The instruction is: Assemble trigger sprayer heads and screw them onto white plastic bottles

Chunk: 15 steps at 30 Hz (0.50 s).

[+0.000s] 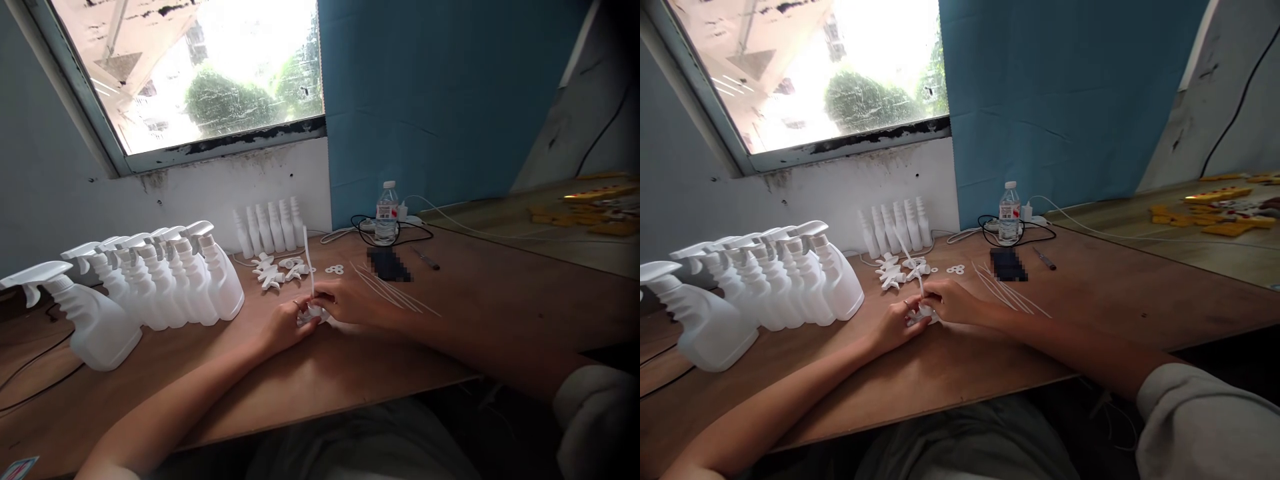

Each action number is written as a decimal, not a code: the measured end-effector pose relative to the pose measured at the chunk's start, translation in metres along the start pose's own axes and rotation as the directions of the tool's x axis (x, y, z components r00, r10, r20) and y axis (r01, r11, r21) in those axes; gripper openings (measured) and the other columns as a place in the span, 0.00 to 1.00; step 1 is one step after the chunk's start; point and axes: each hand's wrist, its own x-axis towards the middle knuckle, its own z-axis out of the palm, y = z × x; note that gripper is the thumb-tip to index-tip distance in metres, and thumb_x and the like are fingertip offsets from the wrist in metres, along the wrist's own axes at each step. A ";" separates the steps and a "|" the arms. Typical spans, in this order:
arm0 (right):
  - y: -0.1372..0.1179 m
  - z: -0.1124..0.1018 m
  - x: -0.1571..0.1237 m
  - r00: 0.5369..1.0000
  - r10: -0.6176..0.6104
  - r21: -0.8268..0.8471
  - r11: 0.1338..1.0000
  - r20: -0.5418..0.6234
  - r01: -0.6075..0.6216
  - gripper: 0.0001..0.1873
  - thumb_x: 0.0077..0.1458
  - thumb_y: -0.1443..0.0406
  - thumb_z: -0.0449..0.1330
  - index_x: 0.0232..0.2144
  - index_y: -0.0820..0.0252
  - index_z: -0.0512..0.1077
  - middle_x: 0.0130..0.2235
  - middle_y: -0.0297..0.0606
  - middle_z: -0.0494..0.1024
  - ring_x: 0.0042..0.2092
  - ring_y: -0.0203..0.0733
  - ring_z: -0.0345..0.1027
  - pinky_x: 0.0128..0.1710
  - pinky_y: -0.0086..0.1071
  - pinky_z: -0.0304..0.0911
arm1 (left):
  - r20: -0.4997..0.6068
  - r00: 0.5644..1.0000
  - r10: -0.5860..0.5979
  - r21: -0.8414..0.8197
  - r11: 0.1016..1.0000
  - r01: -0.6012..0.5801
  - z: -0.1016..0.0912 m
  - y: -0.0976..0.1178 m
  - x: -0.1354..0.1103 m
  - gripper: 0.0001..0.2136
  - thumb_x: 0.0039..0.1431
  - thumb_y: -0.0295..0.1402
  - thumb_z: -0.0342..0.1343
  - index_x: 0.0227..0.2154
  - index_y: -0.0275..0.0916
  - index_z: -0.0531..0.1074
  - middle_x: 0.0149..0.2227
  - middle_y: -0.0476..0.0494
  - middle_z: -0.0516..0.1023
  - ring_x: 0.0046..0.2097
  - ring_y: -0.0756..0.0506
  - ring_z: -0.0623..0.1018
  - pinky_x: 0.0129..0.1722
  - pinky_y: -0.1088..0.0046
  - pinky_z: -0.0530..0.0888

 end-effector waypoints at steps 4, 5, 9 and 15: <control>-0.003 -0.007 -0.002 0.997 -0.041 0.103 0.994 0.061 0.035 0.14 0.61 0.62 0.54 0.24 0.63 0.67 0.26 0.35 0.70 0.28 0.34 0.60 0.29 0.28 0.54 | 0.007 1.000 0.004 -0.007 1.000 -0.004 -0.002 0.002 0.000 0.12 0.58 0.32 0.56 0.45 0.38 0.71 0.39 0.43 0.79 0.37 0.47 0.77 0.39 0.72 0.72; -0.002 -0.011 -0.001 0.995 -0.034 0.148 0.989 0.094 0.020 0.14 0.62 0.60 0.53 0.27 0.63 0.70 0.27 0.36 0.71 0.29 0.35 0.61 0.30 0.28 0.55 | 0.003 1.000 -0.004 -0.004 1.000 0.004 -0.003 0.003 0.000 0.12 0.59 0.33 0.56 0.45 0.38 0.71 0.39 0.43 0.79 0.37 0.46 0.77 0.39 0.72 0.72; 0.023 -0.027 0.024 0.992 0.111 0.274 0.954 0.057 -0.122 0.18 0.62 0.55 0.52 0.37 0.63 0.72 0.27 0.34 0.71 0.28 0.35 0.63 0.28 0.28 0.58 | -0.002 0.999 -0.054 0.013 0.998 0.054 -0.002 0.003 0.000 0.18 0.58 0.35 0.56 0.51 0.37 0.70 0.39 0.42 0.79 0.37 0.45 0.77 0.38 0.71 0.73; 0.098 -0.038 0.112 0.930 0.361 0.000 0.932 -0.065 -0.362 0.03 0.50 0.72 0.59 0.29 0.65 0.73 0.30 0.38 0.76 0.33 0.38 0.67 0.35 0.29 0.62 | 0.008 0.999 -0.042 0.002 0.999 0.042 -0.004 0.009 0.001 0.16 0.60 0.38 0.55 0.49 0.38 0.71 0.38 0.43 0.79 0.37 0.46 0.77 0.38 0.72 0.73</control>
